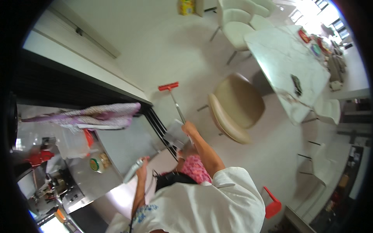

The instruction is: The person sweeps the floor using a red broom and a white dustpan. They move debris into the dustpan and walk through the living room, dining area, and kitchen, continuing to sweep different sections of the tiled floor.

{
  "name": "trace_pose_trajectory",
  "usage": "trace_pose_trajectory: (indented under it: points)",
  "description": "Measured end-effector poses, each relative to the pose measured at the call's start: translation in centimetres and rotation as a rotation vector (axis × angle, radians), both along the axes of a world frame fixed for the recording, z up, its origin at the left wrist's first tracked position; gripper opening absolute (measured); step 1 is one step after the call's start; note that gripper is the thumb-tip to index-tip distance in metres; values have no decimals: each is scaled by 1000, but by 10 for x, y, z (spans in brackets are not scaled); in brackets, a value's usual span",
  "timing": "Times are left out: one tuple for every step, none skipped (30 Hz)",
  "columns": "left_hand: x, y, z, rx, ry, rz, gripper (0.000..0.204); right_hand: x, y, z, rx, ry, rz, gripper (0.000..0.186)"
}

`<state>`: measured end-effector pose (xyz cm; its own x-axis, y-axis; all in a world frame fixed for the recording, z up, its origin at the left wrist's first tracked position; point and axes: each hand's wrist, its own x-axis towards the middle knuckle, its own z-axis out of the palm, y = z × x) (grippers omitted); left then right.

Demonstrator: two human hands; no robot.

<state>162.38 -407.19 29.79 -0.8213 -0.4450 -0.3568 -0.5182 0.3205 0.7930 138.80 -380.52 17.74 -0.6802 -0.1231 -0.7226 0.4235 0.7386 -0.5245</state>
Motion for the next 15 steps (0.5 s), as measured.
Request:
trace_pose_trajectory:
  points:
    - [-2, 6, 13, 24, 19, 52, 23, -22, -19, -3, -27, 40, 3, 31]
    - [1, 9, 26, 42, 11, 106, 24, -31, -39, -15, -59, 51, 5, 30]
    - [-5, 22, 36, 70, 28, 156, 23, -31, -39, -48, -63, 53, -6, 29]
    - [-14, 32, 46, 100, 44, 202, 23, -36, -44, -79, 1, 117, 67, 28]
    - [-30, 52, 38, 171, 86, 208, 23, -53, -16, -130, 106, 210, 105, 27]
    - [-27, 55, 38, 134, 91, 220, 22, -56, -22, -140, 171, 281, 203, 26]
    - [-25, 58, 37, 107, 96, 219, 22, -50, -14, -149, 176, 210, 143, 25]
    - [-8, 53, 40, 44, 87, 262, 22, -35, -29, -129, 147, 126, 126, 24]
    - [8, 50, 43, 12, 70, 285, 21, -19, -31, -111, 144, 42, 99, 23]
    - [16, 51, 41, 2, 63, 292, 20, -7, -20, -98, 176, 34, 113, 24]
    - [18, 53, 38, 0, 72, 293, 19, -4, -7, -87, 214, 41, 120, 26]
    - [17, 56, 38, -12, 63, 310, 19, 0, 14, -81, 259, 53, 123, 27]
    - [22, 61, 39, 15, 83, 289, 20, 6, 39, -75, 260, -156, 212, 31]
    - [21, 61, 40, 31, 133, 269, 21, -1, 55, -61, 251, -338, 295, 36]
    - [23, 58, 42, 27, 151, 306, 22, 12, 62, -41, 321, -191, 249, 35]
